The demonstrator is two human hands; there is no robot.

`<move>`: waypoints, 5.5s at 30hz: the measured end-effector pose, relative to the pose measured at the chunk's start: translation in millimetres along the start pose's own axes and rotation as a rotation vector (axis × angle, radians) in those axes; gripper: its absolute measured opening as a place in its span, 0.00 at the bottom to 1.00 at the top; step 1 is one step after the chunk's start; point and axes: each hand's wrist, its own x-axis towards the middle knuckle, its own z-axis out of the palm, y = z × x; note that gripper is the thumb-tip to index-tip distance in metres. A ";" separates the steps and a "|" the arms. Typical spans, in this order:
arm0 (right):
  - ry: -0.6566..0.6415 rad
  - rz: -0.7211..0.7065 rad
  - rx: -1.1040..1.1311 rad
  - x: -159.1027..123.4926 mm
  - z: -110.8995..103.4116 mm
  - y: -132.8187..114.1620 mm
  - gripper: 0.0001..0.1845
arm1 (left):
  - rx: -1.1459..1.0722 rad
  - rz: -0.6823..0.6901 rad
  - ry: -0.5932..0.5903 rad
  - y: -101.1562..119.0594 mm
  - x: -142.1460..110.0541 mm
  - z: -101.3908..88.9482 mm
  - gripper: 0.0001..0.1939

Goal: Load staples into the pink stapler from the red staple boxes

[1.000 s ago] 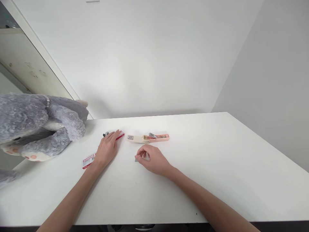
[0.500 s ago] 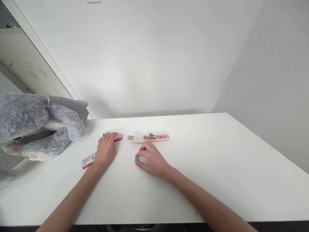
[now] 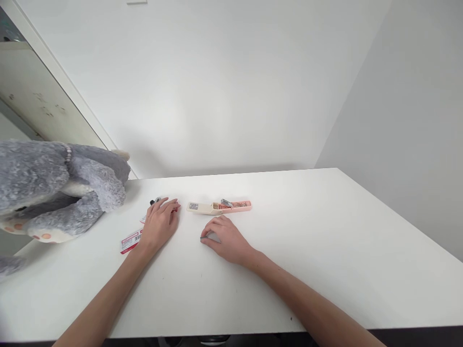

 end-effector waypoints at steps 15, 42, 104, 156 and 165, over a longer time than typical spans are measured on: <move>0.165 0.219 0.592 12.0 -13.1 -1.8 0.21 | -0.237 0.176 -0.028 30.2 2.1 -15.8 0.24; 0.468 0.009 -0.170 20.8 -55.4 42.5 0.11 | -0.459 -0.045 -0.228 38.9 2.8 -14.6 0.19; 0.523 0.231 0.632 22.0 -64.1 45.7 0.29 | -0.408 -0.033 -0.227 36.8 -2.0 -8.7 0.19; 0.295 0.142 -0.160 12.2 -24.2 25.0 0.27 | -0.321 0.049 -0.081 44.6 -4.9 -7.1 0.19; 0.259 0.189 -0.047 9.7 -21.4 27.9 0.38 | -0.078 -0.218 -0.036 33.7 -7.6 3.4 0.25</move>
